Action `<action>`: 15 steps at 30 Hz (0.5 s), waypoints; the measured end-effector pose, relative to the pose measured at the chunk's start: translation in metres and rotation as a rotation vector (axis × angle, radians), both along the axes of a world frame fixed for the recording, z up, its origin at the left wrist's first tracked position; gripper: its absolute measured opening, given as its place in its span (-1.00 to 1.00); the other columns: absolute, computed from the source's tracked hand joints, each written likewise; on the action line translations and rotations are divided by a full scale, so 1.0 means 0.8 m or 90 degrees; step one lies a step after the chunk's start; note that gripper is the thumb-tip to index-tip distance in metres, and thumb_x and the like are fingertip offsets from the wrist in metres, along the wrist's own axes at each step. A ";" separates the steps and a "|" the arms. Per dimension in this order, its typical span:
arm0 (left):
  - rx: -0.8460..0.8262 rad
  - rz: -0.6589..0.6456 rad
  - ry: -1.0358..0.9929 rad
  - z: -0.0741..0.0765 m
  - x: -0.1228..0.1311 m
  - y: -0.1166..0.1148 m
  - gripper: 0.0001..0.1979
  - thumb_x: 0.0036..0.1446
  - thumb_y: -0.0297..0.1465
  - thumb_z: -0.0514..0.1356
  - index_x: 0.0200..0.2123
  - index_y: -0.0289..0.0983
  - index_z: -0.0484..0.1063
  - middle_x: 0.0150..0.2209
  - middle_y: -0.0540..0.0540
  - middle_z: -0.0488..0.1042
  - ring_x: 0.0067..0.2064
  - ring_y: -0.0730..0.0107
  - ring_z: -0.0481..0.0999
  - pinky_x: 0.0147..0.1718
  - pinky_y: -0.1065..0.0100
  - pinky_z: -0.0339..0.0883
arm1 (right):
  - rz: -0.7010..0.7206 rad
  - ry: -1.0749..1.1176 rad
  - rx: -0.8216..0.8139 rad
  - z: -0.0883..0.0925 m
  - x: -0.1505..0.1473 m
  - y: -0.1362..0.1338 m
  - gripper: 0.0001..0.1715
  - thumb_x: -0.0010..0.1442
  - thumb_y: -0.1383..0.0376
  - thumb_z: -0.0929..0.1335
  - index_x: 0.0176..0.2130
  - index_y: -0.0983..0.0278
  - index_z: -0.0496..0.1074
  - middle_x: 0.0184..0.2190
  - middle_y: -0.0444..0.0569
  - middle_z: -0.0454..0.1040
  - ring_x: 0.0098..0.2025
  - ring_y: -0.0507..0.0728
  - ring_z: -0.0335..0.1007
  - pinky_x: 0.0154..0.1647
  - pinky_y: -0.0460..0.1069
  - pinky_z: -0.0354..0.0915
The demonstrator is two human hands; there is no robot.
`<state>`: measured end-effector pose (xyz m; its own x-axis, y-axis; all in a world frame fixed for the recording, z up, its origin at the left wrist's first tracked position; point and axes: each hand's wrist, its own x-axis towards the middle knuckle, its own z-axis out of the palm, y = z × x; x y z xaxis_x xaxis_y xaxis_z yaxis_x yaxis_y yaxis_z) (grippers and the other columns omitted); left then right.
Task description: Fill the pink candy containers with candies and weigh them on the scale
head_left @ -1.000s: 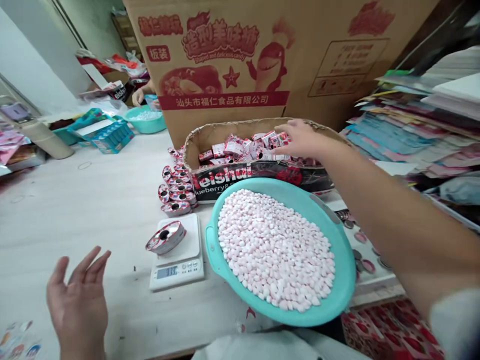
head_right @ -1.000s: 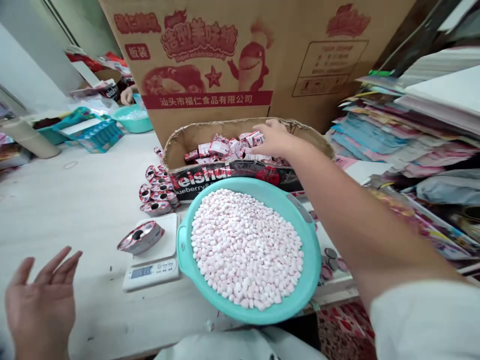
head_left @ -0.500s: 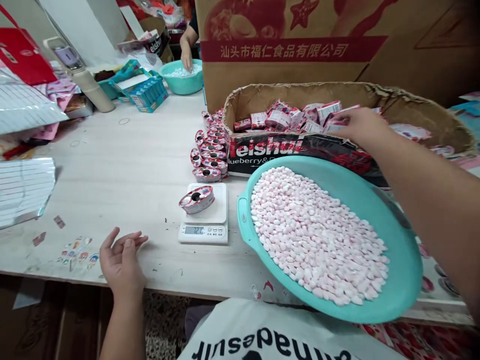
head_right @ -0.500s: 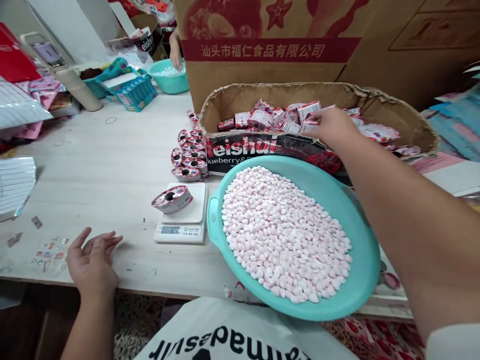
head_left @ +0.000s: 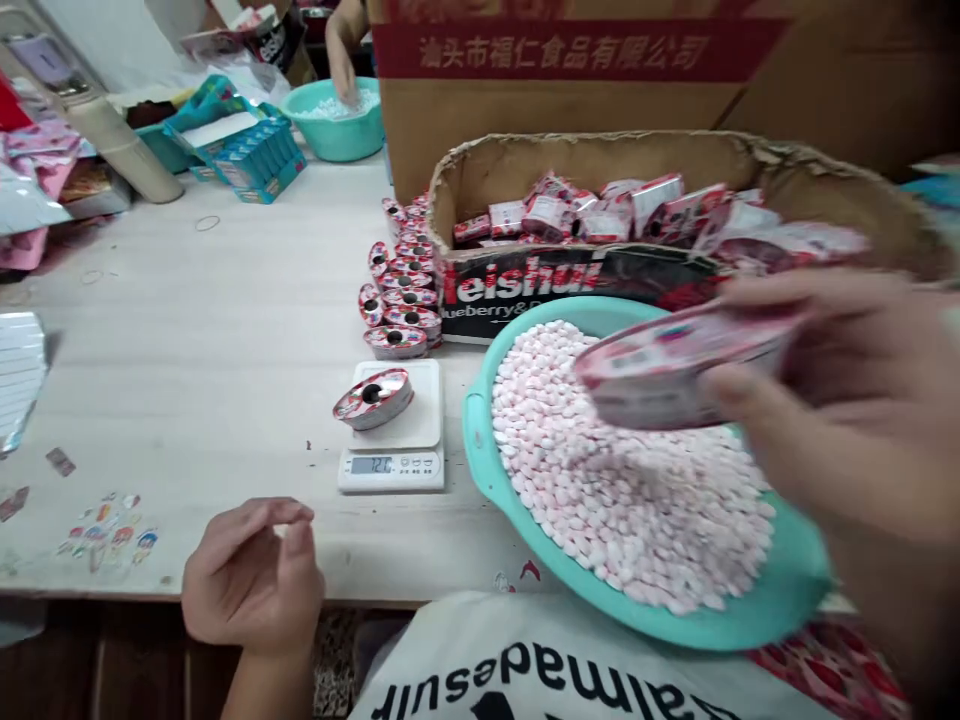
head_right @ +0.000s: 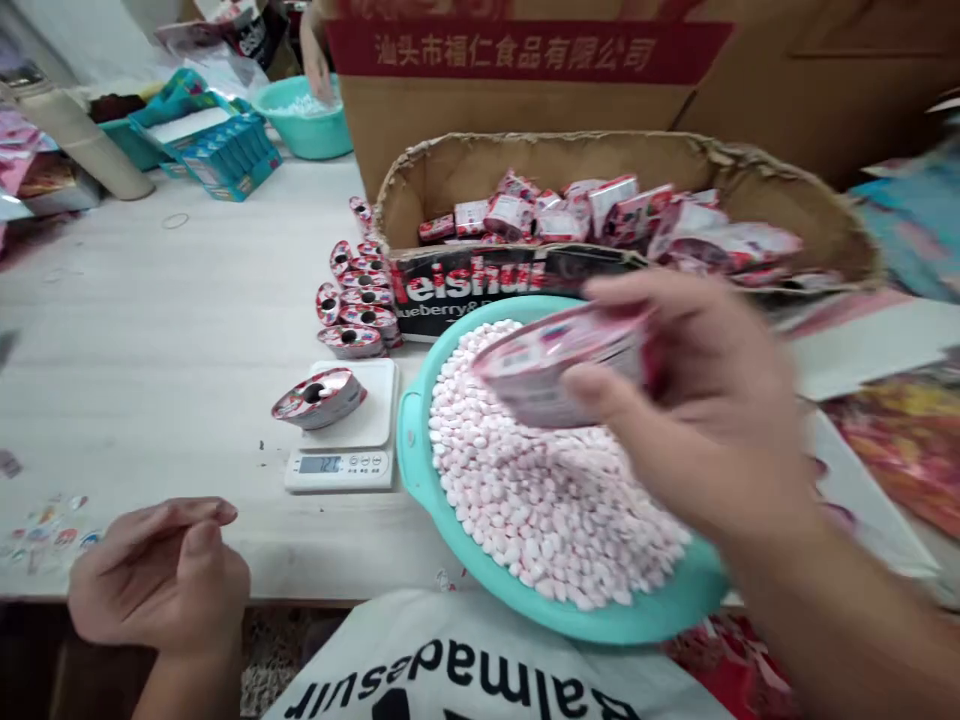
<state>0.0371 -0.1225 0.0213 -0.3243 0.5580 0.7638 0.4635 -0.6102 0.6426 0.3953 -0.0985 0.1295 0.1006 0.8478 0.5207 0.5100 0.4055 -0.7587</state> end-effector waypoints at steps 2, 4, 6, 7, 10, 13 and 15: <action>-0.082 -0.200 0.006 0.025 0.044 0.008 -0.37 -0.02 -0.33 0.46 0.13 -0.17 0.42 -0.10 -0.14 0.52 -0.15 0.21 0.59 -0.25 0.16 0.59 | 0.066 0.038 -0.050 0.000 -0.027 -0.023 -0.61 0.27 0.24 0.46 0.07 0.05 0.42 -0.13 -0.10 0.49 -0.23 0.02 0.47 -0.23 -0.07 0.44; -0.199 -0.369 0.065 0.047 0.086 0.018 -0.20 -0.07 -0.26 0.50 0.25 -0.11 0.33 0.12 -0.22 0.45 0.13 0.03 0.51 0.02 0.06 0.55 | 0.140 0.049 -0.099 0.004 -0.046 -0.033 -0.58 0.28 0.22 0.45 0.11 0.06 0.39 -0.03 -0.10 0.48 -0.12 0.05 0.49 -0.13 -0.04 0.46; -0.238 -0.472 0.139 0.059 0.118 0.028 -0.37 0.02 -0.34 0.45 0.18 -0.10 0.41 0.14 -0.19 0.47 0.17 0.05 0.48 0.11 0.08 0.48 | 0.193 0.033 -0.113 0.009 -0.055 -0.034 -0.54 0.29 0.21 0.44 0.15 0.09 0.36 0.06 -0.08 0.46 0.04 0.09 0.46 0.05 0.00 0.43; -0.237 -0.498 0.165 0.061 0.128 0.032 -0.47 0.07 -0.40 0.41 0.13 -0.11 0.46 0.11 -0.17 0.50 0.14 0.09 0.51 0.11 0.11 0.48 | 0.203 0.024 -0.110 0.012 -0.056 -0.033 -0.54 0.30 0.20 0.44 0.16 0.11 0.36 0.10 -0.07 0.45 0.10 0.10 0.43 0.12 0.01 0.39; -0.232 -0.459 0.160 0.053 0.131 0.038 -0.56 0.11 -0.46 0.37 0.08 -0.14 0.50 0.04 -0.15 0.54 0.08 0.14 0.54 0.07 0.14 0.47 | 0.164 0.038 -0.110 0.008 -0.046 -0.031 -0.55 0.30 0.19 0.43 0.15 0.14 0.36 0.11 -0.05 0.45 0.13 0.12 0.42 0.18 0.04 0.36; -0.187 -0.285 0.048 0.032 0.099 0.032 -0.66 0.11 -0.44 0.37 -0.02 -0.20 0.53 -0.08 -0.14 0.56 -0.02 0.19 0.56 0.00 0.14 0.49 | 0.081 0.093 -0.148 -0.005 -0.032 -0.031 -0.56 0.33 0.17 0.40 0.16 0.12 0.36 0.04 -0.04 0.50 0.03 0.14 0.48 0.11 0.10 0.42; -0.155 -0.132 -0.038 0.017 0.066 0.026 -0.76 0.12 -0.41 0.36 -0.11 -0.24 0.52 -0.21 -0.09 0.54 -0.17 0.29 0.56 -0.10 0.20 0.50 | 0.022 0.101 -0.152 -0.010 -0.030 -0.031 -0.58 0.32 0.17 0.40 0.14 0.13 0.37 -0.01 -0.04 0.51 -0.01 0.15 0.50 0.06 0.13 0.45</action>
<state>0.0903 -0.1016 0.0346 -0.2250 0.7813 0.5822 0.3017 -0.5123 0.8041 0.3716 -0.1229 0.1214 0.1330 0.9488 0.2866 0.3666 0.2215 -0.9036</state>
